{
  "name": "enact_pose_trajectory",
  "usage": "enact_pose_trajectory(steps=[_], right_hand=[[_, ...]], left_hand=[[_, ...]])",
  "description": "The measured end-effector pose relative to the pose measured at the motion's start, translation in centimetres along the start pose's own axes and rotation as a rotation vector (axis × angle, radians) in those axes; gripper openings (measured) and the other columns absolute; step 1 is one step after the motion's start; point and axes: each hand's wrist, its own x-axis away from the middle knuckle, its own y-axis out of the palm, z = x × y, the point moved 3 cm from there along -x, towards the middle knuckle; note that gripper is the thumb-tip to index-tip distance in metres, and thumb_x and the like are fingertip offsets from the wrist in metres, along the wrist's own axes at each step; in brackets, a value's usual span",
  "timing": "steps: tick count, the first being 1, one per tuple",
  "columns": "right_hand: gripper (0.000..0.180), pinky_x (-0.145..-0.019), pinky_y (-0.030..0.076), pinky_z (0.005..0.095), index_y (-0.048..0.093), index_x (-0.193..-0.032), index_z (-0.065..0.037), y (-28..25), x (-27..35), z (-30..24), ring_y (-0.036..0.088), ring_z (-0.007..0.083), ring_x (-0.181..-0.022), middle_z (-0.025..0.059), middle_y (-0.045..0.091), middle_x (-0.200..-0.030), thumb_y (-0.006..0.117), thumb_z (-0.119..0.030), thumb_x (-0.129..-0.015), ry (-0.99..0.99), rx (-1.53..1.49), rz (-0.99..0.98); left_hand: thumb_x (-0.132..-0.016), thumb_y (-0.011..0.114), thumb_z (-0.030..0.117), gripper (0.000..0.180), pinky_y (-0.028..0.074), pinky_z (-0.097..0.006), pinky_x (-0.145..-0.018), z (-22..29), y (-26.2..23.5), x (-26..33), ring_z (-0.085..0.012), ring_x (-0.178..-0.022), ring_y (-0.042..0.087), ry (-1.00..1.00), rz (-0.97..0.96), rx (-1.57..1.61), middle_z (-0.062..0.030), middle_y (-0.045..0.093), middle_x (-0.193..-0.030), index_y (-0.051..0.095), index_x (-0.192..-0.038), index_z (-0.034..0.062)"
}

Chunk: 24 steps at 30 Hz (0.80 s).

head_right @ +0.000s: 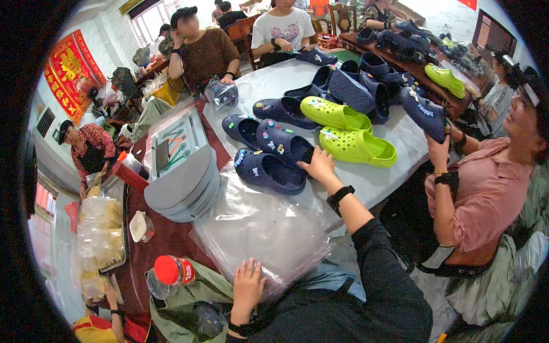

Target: The recorder takes individual shoes from a pile on a table, places them into plastic bags, and then puts the bagged shoes into a larger sack.

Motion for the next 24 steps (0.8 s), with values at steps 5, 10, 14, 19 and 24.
enact_pose_trajectory(steps=[5,10,14,19,24], right_hand=[[0.061,-0.082,0.049,0.0421,0.054,-0.105,0.009,2.3,0.2,1.8,0.062,0.0384,-0.09,0.0248,0.064,-0.093,0.079,-0.033,-0.067,-0.013,-0.367,-0.218],[0.031,-0.069,0.048,0.0448,0.054,-0.096,0.0,4.2,1.0,2.3,0.063,0.0385,-0.08,0.0232,0.065,-0.084,0.066,-0.021,-0.078,-0.13,-0.539,-0.021],[0.024,-0.055,0.044,0.034,0.05,-0.102,-0.004,4.5,0.5,3.3,0.057,0.0198,-0.062,0.0103,0.06,-0.073,0.059,-0.012,-0.082,0.152,-1.145,-0.137],[0.041,-0.068,0.044,0.0265,0.053,-0.125,-0.006,-1.7,7.4,-0.4,0.054,0.0105,-0.077,0.0026,0.061,-0.09,0.058,-0.004,-0.085,-0.173,-1.173,-0.308],[0.041,-0.083,0.044,0.024,0.057,-0.125,-0.004,-2.9,13.0,-1.7,0.055,0.0088,-0.089,-0.0007,0.064,-0.102,0.056,-0.001,-0.084,-0.154,-1.17,-0.92]], left_hand=[[-0.084,0.061,0.03,0.053,0.03,-0.048,-0.106,0.4,-0.2,-0.2,-0.0355,-0.127,0.038,-0.021,-0.031,-0.013,-0.0154,0.043,-0.138,0.05,-0.131,0.0073],[-0.084,0.062,0.03,0.053,0.03,-0.048,-0.105,0.4,0.0,-0.4,-0.0354,-0.127,0.038,-0.005,-0.019,-0.011,-0.0157,0.043,-0.138,0.05,-0.13,0.0061],[-0.084,0.061,0.031,0.053,0.031,-0.048,-0.104,0.2,0.3,-0.5,-0.0358,-0.125,0.04,0.011,0.015,0.019,-0.0162,0.044,-0.136,0.05,-0.13,0.0049],[-0.084,0.061,0.026,0.05,0.032,-0.047,-0.103,-0.3,-0.3,-0.2,-0.0372,-0.123,0.042,-0.008,-0.008,0.027,-0.0168,0.044,-0.136,0.051,-0.13,0.0098],[-0.082,0.059,0.015,0.055,0.031,-0.048,-0.103,-0.3,-0.5,-0.2,-0.0381,-0.126,0.039,0.068,-0.083,0.006,-0.0163,0.04,-0.141,0.046,-0.135,0.0141]])
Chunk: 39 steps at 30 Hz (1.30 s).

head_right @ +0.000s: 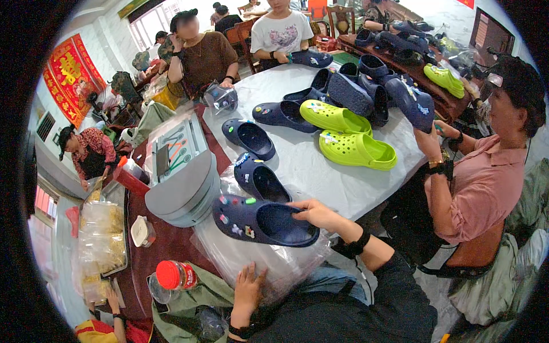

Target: The recorder takes individual shoes from a pile on a table, places them into plastic bags, and then puts the bagged shoes into a larger sack.

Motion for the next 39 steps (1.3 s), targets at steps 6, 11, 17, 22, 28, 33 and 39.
enact_pose_trajectory(steps=[6,11,17,22,28,33,39], right_hand=[[0.038,-0.081,0.047,0.0336,0.06,-0.12,-0.011,-0.3,1.1,-0.1,0.064,0.0314,-0.084,0.0194,0.067,-0.091,0.055,-0.012,-0.083,-0.152,0.678,0.508],[0.038,-0.074,0.044,0.0363,0.059,-0.123,-0.016,-5.0,1.5,2.8,0.055,0.0317,-0.082,0.0166,0.055,-0.088,0.056,-0.014,-0.085,-0.172,0.645,0.809],[0.038,-0.077,0.043,0.0248,0.06,-0.12,-0.003,-4.2,4.8,-0.3,0.055,0.0133,-0.085,0.0049,0.059,-0.094,0.058,-0.002,-0.082,-0.242,0.151,0.61],[0.032,-0.08,0.049,0.0253,0.062,-0.112,0.006,-6.3,10.5,-0.7,0.063,0.0129,-0.082,0.0072,0.066,-0.101,0.061,-0.001,-0.081,0.154,-0.28,0.143],[0.037,-0.085,0.046,0.0251,0.056,-0.119,0.009,-4.1,13.0,1.2,0.058,0.0131,-0.093,0.0068,0.065,-0.106,0.059,-0.003,-0.085,0.5,0.052,-0.35],[0.044,-0.088,0.045,0.0241,0.048,-0.129,0.006,-0.1,15.1,1.8,0.058,0.0121,-0.096,0.0084,0.062,-0.113,0.054,-0.002,-0.087,0.644,-0.08,-0.219],[0.049,-0.087,0.045,0.0256,0.05,-0.13,-0.001,2.4,17.4,-0.9,0.057,0.0142,-0.097,0.0072,0.06,-0.112,0.053,0.002,-0.082,0.444,0.039,0.041]], left_hand=[[-0.083,0.056,0.013,0.05,0.032,-0.048,-0.104,-0.4,0.8,0.2,-0.0376,-0.126,0.041,-0.011,0.03,0.035,-0.0167,0.041,-0.14,0.048,-0.132,0.0088],[-0.085,0.058,0.016,0.051,0.035,-0.046,-0.101,0.1,0.5,-0.2,-0.0375,-0.121,0.045,-0.004,0.086,0.11,-0.019,0.045,-0.136,0.045,-0.129,-0.0041],[-0.082,0.062,0.013,0.055,0.038,-0.043,-0.099,0.3,-2.8,-0.9,-0.0367,-0.118,0.047,-0.045,0.154,0.41,-0.0216,0.05,-0.129,0.044,-0.131,-0.0035],[-0.077,0.057,0.001,0.059,0.039,-0.043,-0.096,-0.9,-4.2,-1.5,-0.0339,-0.113,0.049,-0.055,0.304,0.467,-0.0191,0.051,-0.126,0.044,-0.134,0.0003],[-0.078,0.055,-0.001,0.053,0.038,-0.042,-0.095,-1.6,-3.7,-1.2,-0.03,-0.114,0.049,-0.211,0.535,0.193,-0.0116,0.054,-0.124,0.052,-0.13,0.0062],[-0.087,0.057,0.01,0.04,0.037,-0.045,-0.098,-1.5,-3.0,-1.6,-0.0365,-0.118,0.049,-0.184,0.473,0.206,-0.0082,0.053,-0.132,0.056,-0.127,0.0177],[-0.084,0.06,0.017,0.045,0.035,-0.052,-0.099,0.6,-4.3,-2.6,-0.0398,-0.12,0.047,-0.256,0.363,0.41,-0.0122,0.05,-0.134,0.055,-0.129,0.019]])
